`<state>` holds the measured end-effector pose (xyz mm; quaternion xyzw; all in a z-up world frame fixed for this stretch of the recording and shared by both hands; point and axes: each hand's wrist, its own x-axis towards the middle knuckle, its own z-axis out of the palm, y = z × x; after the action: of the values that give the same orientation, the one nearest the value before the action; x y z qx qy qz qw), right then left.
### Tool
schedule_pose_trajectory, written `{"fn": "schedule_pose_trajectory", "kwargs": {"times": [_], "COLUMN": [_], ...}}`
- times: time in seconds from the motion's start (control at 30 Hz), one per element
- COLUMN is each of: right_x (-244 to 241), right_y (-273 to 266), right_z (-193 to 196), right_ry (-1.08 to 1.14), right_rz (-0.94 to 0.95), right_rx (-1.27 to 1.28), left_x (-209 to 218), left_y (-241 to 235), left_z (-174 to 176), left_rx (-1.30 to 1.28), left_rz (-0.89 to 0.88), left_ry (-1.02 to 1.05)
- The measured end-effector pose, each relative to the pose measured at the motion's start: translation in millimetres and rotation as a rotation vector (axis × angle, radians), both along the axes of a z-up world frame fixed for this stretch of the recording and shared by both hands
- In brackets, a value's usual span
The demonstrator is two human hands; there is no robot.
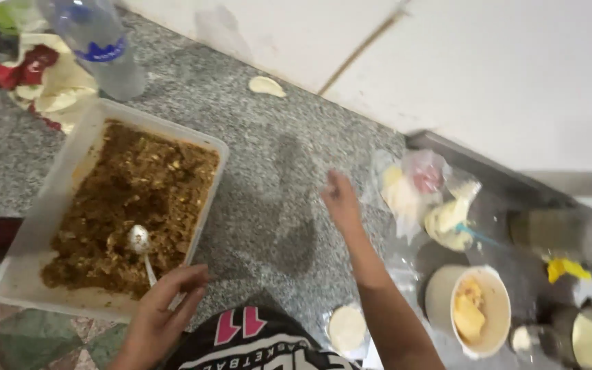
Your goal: The person scoops a brown filling from a container onto round dough discs, folds them in half, and seals the edges to form empanadas. The finished empanadas are placed on the countertop.
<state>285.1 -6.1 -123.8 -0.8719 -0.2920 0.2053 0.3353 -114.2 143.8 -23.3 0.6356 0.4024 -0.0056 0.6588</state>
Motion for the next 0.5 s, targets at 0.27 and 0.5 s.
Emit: {"fn": "schedule_pose_trajectory", "kwargs": {"times": [0.27,0.5], "right_x": [-114,-177], "right_y": [-298,-281], "right_z": [-27,5], "right_ry": [0.198,0.121], "right_rz": [-0.462,-0.408], "right_rx": [-0.373,-0.484], "left_x": [40,99], "left_y": [-34,-86], "left_z": [-19,-22], "left_rx": [0.486,0.481], "left_rz": [-0.323,-0.615], "left_ry": [-0.377,-0.351]}}
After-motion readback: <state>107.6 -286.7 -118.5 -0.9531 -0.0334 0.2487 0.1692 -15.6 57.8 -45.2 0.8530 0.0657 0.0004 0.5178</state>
